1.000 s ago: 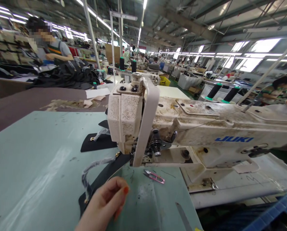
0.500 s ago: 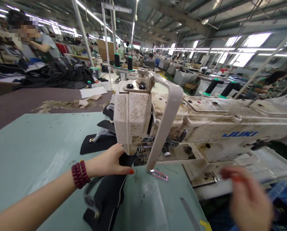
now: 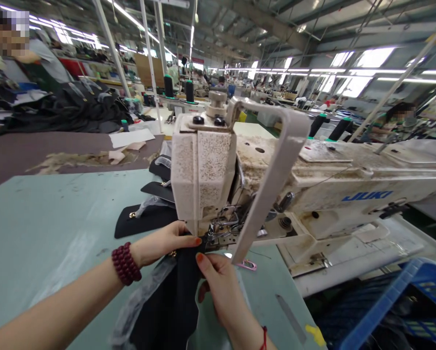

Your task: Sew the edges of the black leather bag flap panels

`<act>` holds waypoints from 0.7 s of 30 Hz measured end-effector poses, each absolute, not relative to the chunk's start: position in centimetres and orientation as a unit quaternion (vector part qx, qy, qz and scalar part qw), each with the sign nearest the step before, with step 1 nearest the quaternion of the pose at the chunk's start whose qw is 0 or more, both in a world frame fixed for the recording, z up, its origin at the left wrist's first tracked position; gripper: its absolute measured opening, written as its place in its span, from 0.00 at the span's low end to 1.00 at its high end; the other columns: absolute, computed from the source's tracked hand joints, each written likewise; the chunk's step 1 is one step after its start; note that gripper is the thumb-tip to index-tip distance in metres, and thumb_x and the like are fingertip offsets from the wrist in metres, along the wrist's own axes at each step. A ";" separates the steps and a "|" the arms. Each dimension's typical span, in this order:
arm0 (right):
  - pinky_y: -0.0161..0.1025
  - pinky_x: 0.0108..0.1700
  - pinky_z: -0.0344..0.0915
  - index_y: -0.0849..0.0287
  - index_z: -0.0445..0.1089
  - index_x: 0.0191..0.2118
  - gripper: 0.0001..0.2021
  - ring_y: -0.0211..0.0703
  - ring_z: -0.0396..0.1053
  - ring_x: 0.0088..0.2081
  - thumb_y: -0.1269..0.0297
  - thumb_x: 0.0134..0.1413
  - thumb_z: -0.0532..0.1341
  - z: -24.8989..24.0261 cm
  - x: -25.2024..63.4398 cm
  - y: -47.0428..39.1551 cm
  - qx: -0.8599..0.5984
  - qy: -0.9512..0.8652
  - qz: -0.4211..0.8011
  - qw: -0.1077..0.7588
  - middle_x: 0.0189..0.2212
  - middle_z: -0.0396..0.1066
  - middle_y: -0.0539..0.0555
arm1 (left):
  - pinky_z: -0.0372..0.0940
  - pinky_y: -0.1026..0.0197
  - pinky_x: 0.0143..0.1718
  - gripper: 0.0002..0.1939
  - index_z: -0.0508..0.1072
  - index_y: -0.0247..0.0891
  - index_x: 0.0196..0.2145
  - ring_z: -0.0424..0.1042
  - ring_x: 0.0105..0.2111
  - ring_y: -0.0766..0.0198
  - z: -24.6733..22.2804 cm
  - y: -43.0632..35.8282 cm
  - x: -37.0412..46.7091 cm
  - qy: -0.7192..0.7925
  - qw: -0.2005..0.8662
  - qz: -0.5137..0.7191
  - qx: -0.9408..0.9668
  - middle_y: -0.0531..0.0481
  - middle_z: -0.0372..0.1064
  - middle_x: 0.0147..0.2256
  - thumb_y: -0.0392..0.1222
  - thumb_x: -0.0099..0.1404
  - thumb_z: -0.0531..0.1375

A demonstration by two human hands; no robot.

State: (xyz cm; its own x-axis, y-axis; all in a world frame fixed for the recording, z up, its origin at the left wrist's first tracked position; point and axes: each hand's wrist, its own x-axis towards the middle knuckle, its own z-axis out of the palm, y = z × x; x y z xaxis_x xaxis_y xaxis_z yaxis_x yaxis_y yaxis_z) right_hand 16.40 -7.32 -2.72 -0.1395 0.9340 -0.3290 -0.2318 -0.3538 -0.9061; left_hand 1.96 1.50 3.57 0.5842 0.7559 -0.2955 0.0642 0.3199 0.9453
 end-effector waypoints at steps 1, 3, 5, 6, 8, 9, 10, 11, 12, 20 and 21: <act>0.23 0.18 0.56 0.68 0.63 0.28 0.35 0.27 0.56 0.20 0.31 0.45 0.62 -2.8 16.4 -7.4 -0.490 -0.368 0.655 0.442 0.21 0.56 0.50 | 0.65 0.52 0.54 0.06 0.82 0.38 0.30 0.77 0.41 0.52 3.1 1.3 1.9 0.392 0.719 0.241 0.520 0.46 0.81 0.34 0.42 0.55 0.68; 0.23 0.18 0.52 0.67 0.60 0.25 0.35 0.25 0.53 0.17 0.31 0.47 0.61 -2.9 16.6 -7.3 -0.493 -0.388 0.641 0.442 0.18 0.54 0.49 | 0.67 0.53 0.51 0.08 0.82 0.37 0.31 0.78 0.38 0.53 2.2 0.8 1.9 0.401 0.733 0.247 0.492 0.45 0.81 0.34 0.44 0.57 0.68; 0.24 0.17 0.49 0.66 0.58 0.23 0.35 0.25 0.52 0.16 0.30 0.47 0.60 -2.9 16.8 -7.2 -0.491 -0.406 0.635 0.436 0.17 0.53 0.48 | 0.70 0.54 0.46 0.09 0.81 0.36 0.30 0.78 0.35 0.54 1.6 0.3 1.9 0.409 0.737 0.270 0.466 0.45 0.80 0.32 0.45 0.56 0.69; 0.24 0.17 0.48 0.66 0.57 0.23 0.36 0.26 0.52 0.16 0.30 0.47 0.59 -2.8 17.0 -7.1 -0.491 -0.413 0.634 0.432 0.16 0.52 0.48 | 0.71 0.55 0.43 0.09 0.81 0.36 0.30 0.78 0.34 0.54 1.5 0.1 2.0 0.413 0.734 0.281 0.460 0.45 0.80 0.32 0.45 0.55 0.69; 0.24 0.18 0.47 0.66 0.57 0.22 0.36 0.26 0.52 0.16 0.30 0.47 0.59 -2.5 17.4 -6.8 -0.496 -0.424 0.628 0.424 0.15 0.52 0.48 | 0.71 0.57 0.41 0.10 0.82 0.37 0.30 0.78 0.33 0.55 1.4 -0.3 2.1 0.428 0.723 0.292 0.457 0.46 0.80 0.31 0.46 0.55 0.69; 0.24 0.18 0.46 0.66 0.58 0.22 0.36 0.25 0.51 0.17 0.30 0.47 0.59 -2.3 17.6 -6.8 -0.499 -0.427 0.627 0.420 0.15 0.53 0.49 | 0.71 0.57 0.41 0.10 0.82 0.37 0.31 0.78 0.34 0.56 1.5 -0.5 2.2 0.434 0.718 0.294 0.457 0.46 0.80 0.32 0.47 0.55 0.69; 0.24 0.19 0.45 0.66 0.58 0.22 0.35 0.25 0.51 0.17 0.31 0.47 0.59 -2.1 17.8 -6.7 -0.501 -0.429 0.626 0.417 0.16 0.53 0.49 | 0.71 0.57 0.42 0.11 0.82 0.37 0.32 0.78 0.35 0.55 1.6 -0.6 2.3 0.436 0.717 0.297 0.456 0.45 0.80 0.33 0.47 0.56 0.69; 0.24 0.20 0.45 0.67 0.59 0.22 0.35 0.24 0.51 0.18 0.32 0.47 0.60 -1.8 18.0 -6.6 -0.502 -0.430 0.625 0.415 0.16 0.54 0.49 | 0.71 0.57 0.43 0.11 0.82 0.37 0.33 0.78 0.36 0.55 1.7 -0.8 2.4 0.434 0.717 0.300 0.455 0.45 0.80 0.34 0.47 0.56 0.68; 0.23 0.20 0.44 0.67 0.60 0.23 0.34 0.24 0.50 0.19 0.33 0.47 0.60 -1.7 18.1 -6.6 -0.503 -0.431 0.626 0.411 0.16 0.55 0.49 | 0.71 0.57 0.44 0.11 0.82 0.36 0.33 0.78 0.37 0.54 1.7 -0.9 2.4 0.431 0.718 0.305 0.453 0.45 0.81 0.35 0.47 0.56 0.68; 0.24 0.23 0.44 0.66 0.59 0.25 0.29 0.25 0.47 0.21 0.39 0.51 0.59 -1.5 18.7 -5.9 -0.506 -0.466 0.615 0.386 0.19 0.53 0.49 | 0.71 0.54 0.42 0.10 0.82 0.39 0.33 0.77 0.37 0.50 2.1 -1.2 3.0 0.451 0.669 0.329 0.490 0.47 0.80 0.30 0.48 0.58 0.66; 0.24 0.23 0.44 0.66 0.58 0.25 0.28 0.25 0.47 0.22 0.41 0.52 0.58 -1.4 18.9 -5.9 -0.508 -0.474 0.608 0.383 0.19 0.51 0.49 | 0.71 0.54 0.43 0.10 0.82 0.40 0.34 0.77 0.39 0.50 2.2 -1.1 2.9 0.456 0.653 0.330 0.506 0.47 0.80 0.31 0.48 0.59 0.65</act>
